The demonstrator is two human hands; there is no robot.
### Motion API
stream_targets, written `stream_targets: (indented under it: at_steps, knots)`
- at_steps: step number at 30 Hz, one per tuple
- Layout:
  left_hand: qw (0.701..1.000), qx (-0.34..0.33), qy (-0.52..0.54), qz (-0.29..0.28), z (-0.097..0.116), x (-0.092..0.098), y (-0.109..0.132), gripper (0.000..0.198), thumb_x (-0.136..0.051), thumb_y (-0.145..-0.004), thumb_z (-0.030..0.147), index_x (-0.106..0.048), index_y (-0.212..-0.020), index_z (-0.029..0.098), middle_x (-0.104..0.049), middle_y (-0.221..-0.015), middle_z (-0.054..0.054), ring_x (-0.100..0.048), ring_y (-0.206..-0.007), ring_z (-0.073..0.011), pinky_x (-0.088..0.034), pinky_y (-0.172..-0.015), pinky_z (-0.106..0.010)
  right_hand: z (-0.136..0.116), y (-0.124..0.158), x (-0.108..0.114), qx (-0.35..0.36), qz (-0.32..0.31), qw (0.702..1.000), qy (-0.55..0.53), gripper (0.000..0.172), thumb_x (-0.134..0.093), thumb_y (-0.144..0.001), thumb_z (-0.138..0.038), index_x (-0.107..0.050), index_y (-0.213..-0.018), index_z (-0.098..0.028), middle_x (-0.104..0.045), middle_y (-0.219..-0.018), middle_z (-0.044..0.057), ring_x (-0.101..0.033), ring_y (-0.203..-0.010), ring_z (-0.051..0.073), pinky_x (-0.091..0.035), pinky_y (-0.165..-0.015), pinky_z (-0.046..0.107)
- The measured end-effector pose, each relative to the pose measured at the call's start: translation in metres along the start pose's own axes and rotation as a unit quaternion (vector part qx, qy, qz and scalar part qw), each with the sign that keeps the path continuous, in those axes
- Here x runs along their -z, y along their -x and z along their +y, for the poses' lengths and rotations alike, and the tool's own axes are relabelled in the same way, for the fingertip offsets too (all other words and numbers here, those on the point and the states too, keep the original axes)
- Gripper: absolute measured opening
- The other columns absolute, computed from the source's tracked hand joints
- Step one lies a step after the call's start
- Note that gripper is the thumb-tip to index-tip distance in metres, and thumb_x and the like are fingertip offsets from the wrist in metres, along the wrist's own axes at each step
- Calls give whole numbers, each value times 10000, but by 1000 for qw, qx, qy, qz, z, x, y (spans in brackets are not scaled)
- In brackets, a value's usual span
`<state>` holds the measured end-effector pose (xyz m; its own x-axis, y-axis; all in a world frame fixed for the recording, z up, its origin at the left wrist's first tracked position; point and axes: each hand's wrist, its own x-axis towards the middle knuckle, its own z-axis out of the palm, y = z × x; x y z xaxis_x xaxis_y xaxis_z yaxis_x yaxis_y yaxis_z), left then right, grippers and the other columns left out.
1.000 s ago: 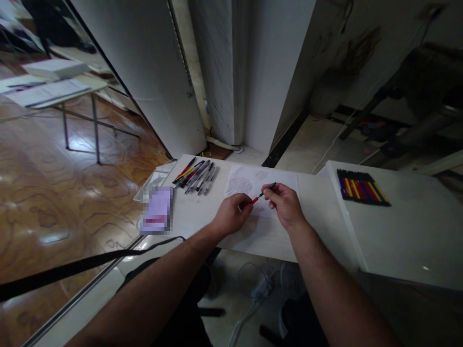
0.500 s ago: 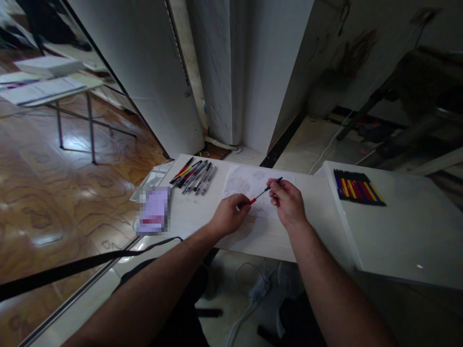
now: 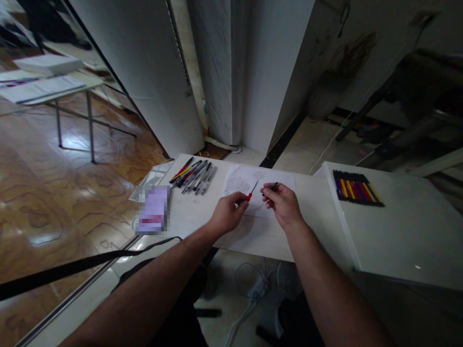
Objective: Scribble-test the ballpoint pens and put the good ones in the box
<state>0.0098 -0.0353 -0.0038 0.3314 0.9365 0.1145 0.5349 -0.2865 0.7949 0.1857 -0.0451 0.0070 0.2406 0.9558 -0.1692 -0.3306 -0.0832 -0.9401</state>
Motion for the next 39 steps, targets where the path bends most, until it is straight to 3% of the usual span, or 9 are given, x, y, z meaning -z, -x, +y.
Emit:
stream_targets:
  at_steps: [5, 30, 39]
  knots:
    - [1000, -3, 0, -12, -1, 0, 0, 194, -548, -860, 274, -691, -947, 177, -697, -747, -18, -601, -638, -129, -430, -587, -225, 7, 2, -7, -9, -33, 998, 54, 294, -792, -595, -301, -691, -819, -139, -624, -617, -5, -534, -520, 98, -398, -389, 194]
    - [999, -27, -16, -23, 3, 0, 2, 201, -553, -860, 262, -710, -960, 187, -727, -828, -23, -603, -639, -127, -451, -633, -235, 14, 3, -9, 25, -70, 992, 100, 221, -742, -678, -353, -636, -731, -165, -571, -556, -40, -469, -420, 69, -360, -376, 196]
    - [999, -33, -18, -32, 4, 1, 1, 180, -545, -864, 237, -699, -939, 183, -725, -847, -22, -595, -640, -122, -448, -638, -235, 1, 4, -9, 61, -31, 996, 52, 210, -754, -675, -325, -647, -773, -173, -579, -575, -41, -482, -466, 78, -392, -397, 197]
